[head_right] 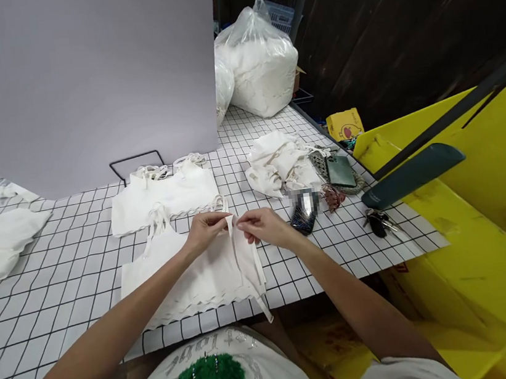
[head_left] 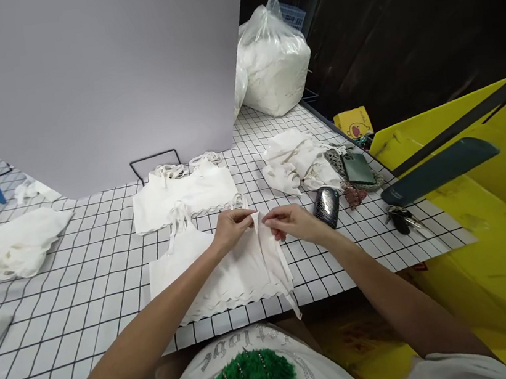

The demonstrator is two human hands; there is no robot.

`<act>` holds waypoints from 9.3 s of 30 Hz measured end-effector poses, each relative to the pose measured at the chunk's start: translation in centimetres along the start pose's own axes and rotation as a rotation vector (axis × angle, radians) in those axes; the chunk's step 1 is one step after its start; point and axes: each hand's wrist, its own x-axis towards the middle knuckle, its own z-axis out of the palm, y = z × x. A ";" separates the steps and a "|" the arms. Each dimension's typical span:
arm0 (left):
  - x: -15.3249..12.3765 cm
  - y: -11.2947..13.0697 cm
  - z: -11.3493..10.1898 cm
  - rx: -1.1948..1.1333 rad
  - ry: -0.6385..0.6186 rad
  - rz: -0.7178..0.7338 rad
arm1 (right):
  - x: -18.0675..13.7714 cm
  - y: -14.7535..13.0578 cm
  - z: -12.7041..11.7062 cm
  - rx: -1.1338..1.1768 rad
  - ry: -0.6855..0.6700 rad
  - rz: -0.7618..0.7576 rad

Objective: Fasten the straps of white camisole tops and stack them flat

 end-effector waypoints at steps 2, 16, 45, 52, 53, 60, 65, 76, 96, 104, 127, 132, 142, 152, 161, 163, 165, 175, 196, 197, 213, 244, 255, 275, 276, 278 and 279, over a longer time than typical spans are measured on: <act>-0.1 0.2 0.0 -0.011 -0.003 -0.001 | 0.4 0.9 1.3 0.147 -0.075 0.119; 0.0 0.2 -0.6 -0.207 0.064 -0.213 | -2.8 -1.5 2.9 0.286 -0.547 0.189; -7.5 4.0 -2.7 -0.166 -0.031 -0.209 | 1.8 -2.7 2.9 -0.150 -0.368 -0.341; -6.4 2.0 -3.5 0.284 0.105 0.015 | 3.0 -1.4 2.7 -0.025 -0.105 -0.203; -6.2 1.4 -3.7 0.421 0.108 0.043 | 3.2 -1.2 2.5 -0.034 -0.070 -0.200; -5.8 -1.3 -4.2 0.782 0.027 -0.062 | 4.2 0.3 1.9 -0.178 0.005 -0.243; -5.9 -0.6 -4.4 0.704 0.000 -0.120 | 4.9 1.1 2.4 -0.165 -0.005 -0.310; -7.0 0.4 -6.5 0.864 -0.009 -0.175 | 5.8 -1.3 0.7 -0.045 0.012 -0.406; -9.1 0.7 -6.6 0.770 -0.025 -0.118 | 5.9 0.4 6.1 -0.487 -0.314 -0.443; -8.8 2.2 -6.8 0.738 -0.145 -0.126 | 4.7 -1.4 6.0 -0.513 -0.392 -0.304; -8.7 2.4 -7.9 0.446 -0.225 -0.132 | 2.1 -0.4 6.2 -0.803 -0.349 -0.701; -7.9 2.5 -8.1 0.401 -0.240 -0.174 | 1.2 0.8 6.9 -0.974 -0.055 -1.001; -8.0 2.1 -8.4 0.251 -0.230 -0.238 | 0.2 1.3 7.0 -0.768 -0.067 -0.948; -9.7 0.5 -6.9 0.181 -0.080 -0.089 | 3.3 -0.5 6.1 -0.600 -0.291 -0.544; -9.5 0.2 -6.9 0.229 -0.089 -0.031 | 4.5 -3.3 5.9 -0.883 -0.579 -0.666; -9.5 0.2 -6.9 0.240 -0.092 -0.029 | 4.8 -3.6 6.0 -0.876 -0.603 -0.681; -9.5 0.2 -7.0 0.235 -0.091 -0.029 | 5.0 -3.6 6.0 -0.796 -0.599 -0.677; -9.5 0.5 -7.2 0.210 -0.141 -0.041 | 5.9 -3.0 6.1 -0.696 -0.663 -0.630; -9.5 0.0 -7.3 0.199 -0.164 -0.024 | 6.5 -3.6 6.0 -0.697 -0.814 -0.589; -9.5 -0.1 -7.3 0.197 -0.165 -0.020 | 6.6 -3.6 6.0 -0.693 -0.813 -0.594; -9.2 -0.4 -7.5 0.067 -0.111 -0.112 | 6.7 -1.4 7.4 -0.436 -0.503 -0.692; -21.7 -1.8 -11.5 0.923 0.434 0.139 | -5.4 3.9 7.8 -1.136 0.281 -0.288; -20.6 -1.4 -11.6 0.925 0.399 0.235 | -7.5 5.3 7.5 -1.094 0.544 -0.265; -19.8 -0.8 -12.5 0.812 0.102 0.283 | -7.8 5.6 5.7 -0.805 0.279 -0.474; -18.8 -0.8 -13.1 0.826 0.134 0.280 | -6.7 5.3 5.3 -0.797 0.294 -0.470; -16.6 -0.8 -14.5 0.901 0.185 0.251 | -4.2 4.8 4.5 -0.823 0.285 -0.455; -15.5 -1.0 -15.1 0.940 0.171 0.213 | -2.9 4.6 4.2 -0.853 0.253 -0.435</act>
